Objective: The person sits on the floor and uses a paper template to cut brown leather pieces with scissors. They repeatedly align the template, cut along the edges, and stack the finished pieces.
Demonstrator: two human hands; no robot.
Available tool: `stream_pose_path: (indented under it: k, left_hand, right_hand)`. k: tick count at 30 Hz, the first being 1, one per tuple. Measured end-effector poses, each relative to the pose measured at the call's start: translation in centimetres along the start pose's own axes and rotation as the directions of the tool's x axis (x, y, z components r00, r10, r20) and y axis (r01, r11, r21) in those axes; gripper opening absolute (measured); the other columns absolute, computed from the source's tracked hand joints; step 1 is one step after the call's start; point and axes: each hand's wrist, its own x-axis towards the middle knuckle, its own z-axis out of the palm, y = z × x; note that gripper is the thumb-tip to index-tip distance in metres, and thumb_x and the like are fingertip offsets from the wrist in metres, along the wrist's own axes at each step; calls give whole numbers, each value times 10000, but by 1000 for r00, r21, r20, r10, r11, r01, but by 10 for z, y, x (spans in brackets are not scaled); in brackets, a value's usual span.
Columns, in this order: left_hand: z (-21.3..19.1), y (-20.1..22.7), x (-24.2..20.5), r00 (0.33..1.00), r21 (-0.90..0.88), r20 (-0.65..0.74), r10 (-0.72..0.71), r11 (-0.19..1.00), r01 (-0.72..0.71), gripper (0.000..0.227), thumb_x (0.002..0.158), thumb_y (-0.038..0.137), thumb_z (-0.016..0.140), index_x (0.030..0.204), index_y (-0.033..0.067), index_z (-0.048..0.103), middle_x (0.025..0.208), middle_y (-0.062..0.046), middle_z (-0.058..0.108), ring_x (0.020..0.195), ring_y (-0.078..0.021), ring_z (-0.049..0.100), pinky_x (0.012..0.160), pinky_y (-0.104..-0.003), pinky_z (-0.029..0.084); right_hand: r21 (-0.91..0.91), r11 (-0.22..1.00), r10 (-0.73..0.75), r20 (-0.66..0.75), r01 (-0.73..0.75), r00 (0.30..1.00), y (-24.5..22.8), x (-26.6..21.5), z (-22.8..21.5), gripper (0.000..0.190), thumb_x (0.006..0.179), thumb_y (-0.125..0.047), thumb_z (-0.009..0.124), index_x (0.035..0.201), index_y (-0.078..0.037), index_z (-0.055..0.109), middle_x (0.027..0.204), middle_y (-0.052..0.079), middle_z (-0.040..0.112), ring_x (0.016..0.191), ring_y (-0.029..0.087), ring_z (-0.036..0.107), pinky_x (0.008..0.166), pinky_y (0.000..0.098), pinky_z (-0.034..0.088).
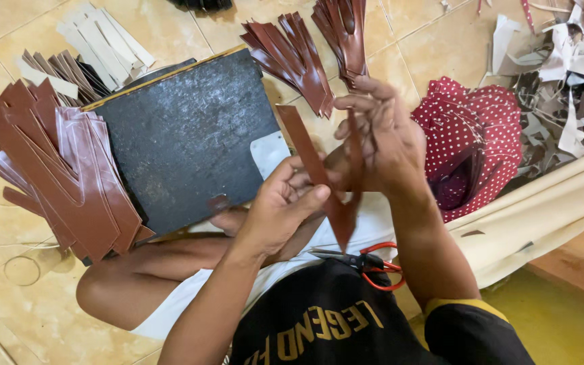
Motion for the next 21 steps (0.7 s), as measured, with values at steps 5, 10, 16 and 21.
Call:
stream_pose_path:
  k: [5, 10, 16, 21]
  left_hand:
    - [-5, 0, 11, 961, 246, -170, 218, 954, -173, 352, 1047, 15, 626, 1379, -20, 518, 1269, -131, 684, 1102, -147, 648, 926, -290, 524]
    - [-11, 17, 19, 872, 395, -145, 468, 835, -382, 511, 1021, 4, 623, 1487, 5, 413, 1441, -69, 536, 1255, -145, 587, 1071, -271, 488]
    - [-60, 65, -33, 633, 887, -176, 754, 400, -231, 359, 1083, 2, 620, 1434, 0, 545, 1519, -124, 494, 1356, -203, 559, 1156, -323, 480]
    - [-109, 92, -105, 463, 934, -143, 875, -36, 357, 528, 1061, 118, 762, 1494, 3, 482, 1544, -252, 439, 1449, -398, 441, 1248, -487, 368]
  right_hand:
    - [-247, 966, 128, 217, -73, 968, 21, -42, 7, 458, 1074, -358, 472, 1371, -10, 483, 1288, 23, 593, 1190, 87, 545, 1043, 248, 432]
    - [-250, 959, 122, -51, -131, 991, 60, -15, -27, 309, 1062, -142, 635, 1335, -12, 572, 1149, 27, 650, 1032, 85, 581, 937, 261, 485]
    - [-780, 598, 86, -169, -186, 982, 131, 105, -76, 598, 1005, -306, 723, 1452, 18, 492, 1188, 222, 616, 1094, 319, 543, 959, 417, 456]
    - [-991, 113, -122, 65, 79, 990, 194, 126, -93, 1177, 821, -537, 879, 1524, 111, 193, 1426, 471, 426, 1317, 587, 393, 1084, 568, 315]
